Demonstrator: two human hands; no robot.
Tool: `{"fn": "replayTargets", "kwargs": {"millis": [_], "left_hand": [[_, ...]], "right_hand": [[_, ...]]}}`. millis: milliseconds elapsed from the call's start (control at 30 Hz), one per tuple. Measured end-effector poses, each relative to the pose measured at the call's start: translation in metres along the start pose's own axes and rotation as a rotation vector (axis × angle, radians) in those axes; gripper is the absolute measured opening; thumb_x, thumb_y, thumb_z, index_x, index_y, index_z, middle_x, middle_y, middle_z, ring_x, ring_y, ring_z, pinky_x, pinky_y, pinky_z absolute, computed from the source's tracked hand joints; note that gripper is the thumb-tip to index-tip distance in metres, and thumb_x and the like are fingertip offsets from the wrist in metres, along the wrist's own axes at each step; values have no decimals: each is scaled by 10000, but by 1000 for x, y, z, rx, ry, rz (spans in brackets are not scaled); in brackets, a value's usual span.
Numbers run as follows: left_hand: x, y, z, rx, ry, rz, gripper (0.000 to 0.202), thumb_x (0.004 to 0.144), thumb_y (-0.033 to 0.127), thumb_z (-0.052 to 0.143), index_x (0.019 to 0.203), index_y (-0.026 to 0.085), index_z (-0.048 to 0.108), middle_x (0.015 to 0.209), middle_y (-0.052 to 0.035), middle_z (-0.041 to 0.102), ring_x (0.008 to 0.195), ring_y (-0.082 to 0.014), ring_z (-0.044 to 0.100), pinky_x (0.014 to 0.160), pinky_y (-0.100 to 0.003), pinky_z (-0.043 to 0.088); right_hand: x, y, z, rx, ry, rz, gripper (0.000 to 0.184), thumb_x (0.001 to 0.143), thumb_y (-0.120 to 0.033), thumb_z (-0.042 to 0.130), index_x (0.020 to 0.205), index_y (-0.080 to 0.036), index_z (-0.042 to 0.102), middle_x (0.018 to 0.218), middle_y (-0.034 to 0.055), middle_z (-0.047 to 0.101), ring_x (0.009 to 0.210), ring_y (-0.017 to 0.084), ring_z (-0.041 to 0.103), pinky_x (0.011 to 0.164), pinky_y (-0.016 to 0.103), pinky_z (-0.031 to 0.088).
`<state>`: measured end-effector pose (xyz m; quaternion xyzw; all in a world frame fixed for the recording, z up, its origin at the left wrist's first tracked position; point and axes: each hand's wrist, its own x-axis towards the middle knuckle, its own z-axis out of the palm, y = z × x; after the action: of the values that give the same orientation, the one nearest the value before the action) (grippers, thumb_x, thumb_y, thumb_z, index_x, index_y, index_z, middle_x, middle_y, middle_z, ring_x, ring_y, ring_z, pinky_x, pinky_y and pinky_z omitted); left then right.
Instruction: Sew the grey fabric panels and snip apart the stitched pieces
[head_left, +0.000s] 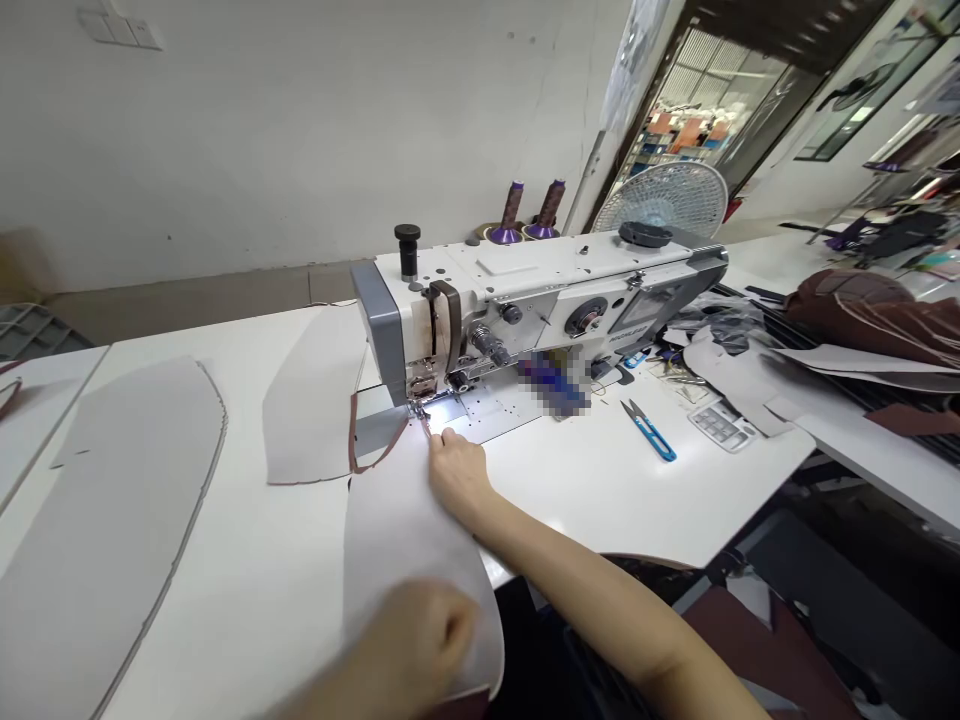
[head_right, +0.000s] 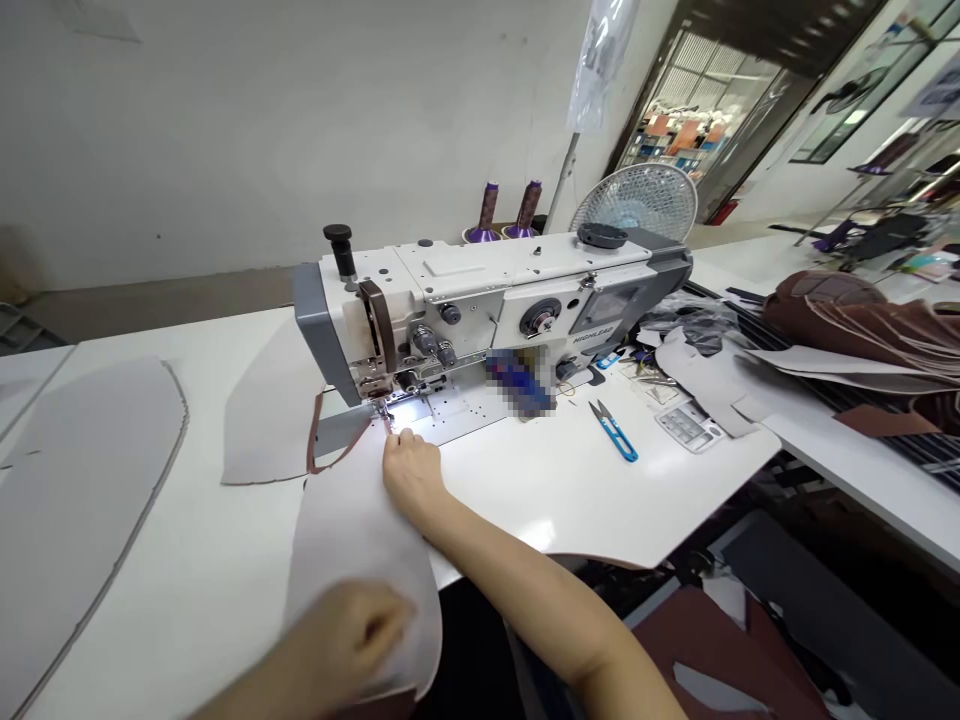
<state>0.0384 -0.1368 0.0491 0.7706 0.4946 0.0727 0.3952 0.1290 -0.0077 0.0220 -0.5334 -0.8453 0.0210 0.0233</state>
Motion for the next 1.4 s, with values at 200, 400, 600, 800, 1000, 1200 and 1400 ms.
{"fn": "replayTargets", "kwargs": {"millis": [200, 400, 600, 800, 1000, 1200, 1400], "left_hand": [[56, -65, -57, 447, 721, 57, 372, 826, 88, 371, 1106, 174, 601, 1059, -104, 608, 999, -240, 525, 853, -377, 447], [86, -82, -58, 641, 675, 2, 477, 780, 49, 417, 1168, 254, 603, 1057, -124, 579, 984, -267, 506, 799, -406, 432], [91, -84, -58, 688, 713, -13, 415, 835, 90, 396, 1164, 231, 607, 1086, -152, 583, 990, -291, 511, 773, -405, 419], [94, -88, -60, 692, 739, 19, 375, 854, 102, 409, 1140, 229, 614, 1113, -153, 576, 1010, -301, 504, 800, -419, 408], [94, -88, -62, 718, 714, 37, 367, 833, 82, 441, 1135, 199, 614, 1107, -146, 576, 1021, -298, 490, 810, -409, 414], [94, -88, -63, 721, 742, 58, 332, 825, 81, 470, 1099, 179, 628, 1075, -147, 580, 986, -288, 491, 808, -407, 416], [95, -89, -63, 693, 750, 64, 325, 838, 95, 461, 1108, 188, 617, 1090, -137, 576, 1020, -280, 480, 821, -399, 410]], "right_hand": [[1, 1, 7, -23, 47, -56, 183, 878, -82, 378, 942, -142, 538, 877, 100, 560, 761, 205, 558, 585, 277, 422], [1, 3, 12, -28, 63, -88, 186, 887, -78, 361, 931, -128, 535, 830, 96, 546, 742, 202, 539, 567, 273, 396], [8, 2, 6, -28, -5, -126, 196, 887, -65, 357, 960, -119, 531, 810, 95, 547, 736, 195, 527, 562, 261, 381], [16, 4, 8, -11, 5, -140, 227, 871, -44, 351, 1002, -105, 527, 806, 92, 547, 720, 197, 518, 538, 263, 361], [17, 6, 8, 10, -4, -158, 216, 878, -46, 348, 990, -111, 522, 813, 88, 553, 715, 189, 517, 549, 265, 367], [20, 7, 7, 7, -14, -175, 213, 881, -44, 342, 975, -117, 519, 810, 88, 558, 708, 190, 518, 539, 270, 366], [20, 6, 8, -1, 13, -197, 185, 863, -42, 367, 931, -123, 520, 774, 77, 551, 681, 188, 512, 519, 268, 358]]}}
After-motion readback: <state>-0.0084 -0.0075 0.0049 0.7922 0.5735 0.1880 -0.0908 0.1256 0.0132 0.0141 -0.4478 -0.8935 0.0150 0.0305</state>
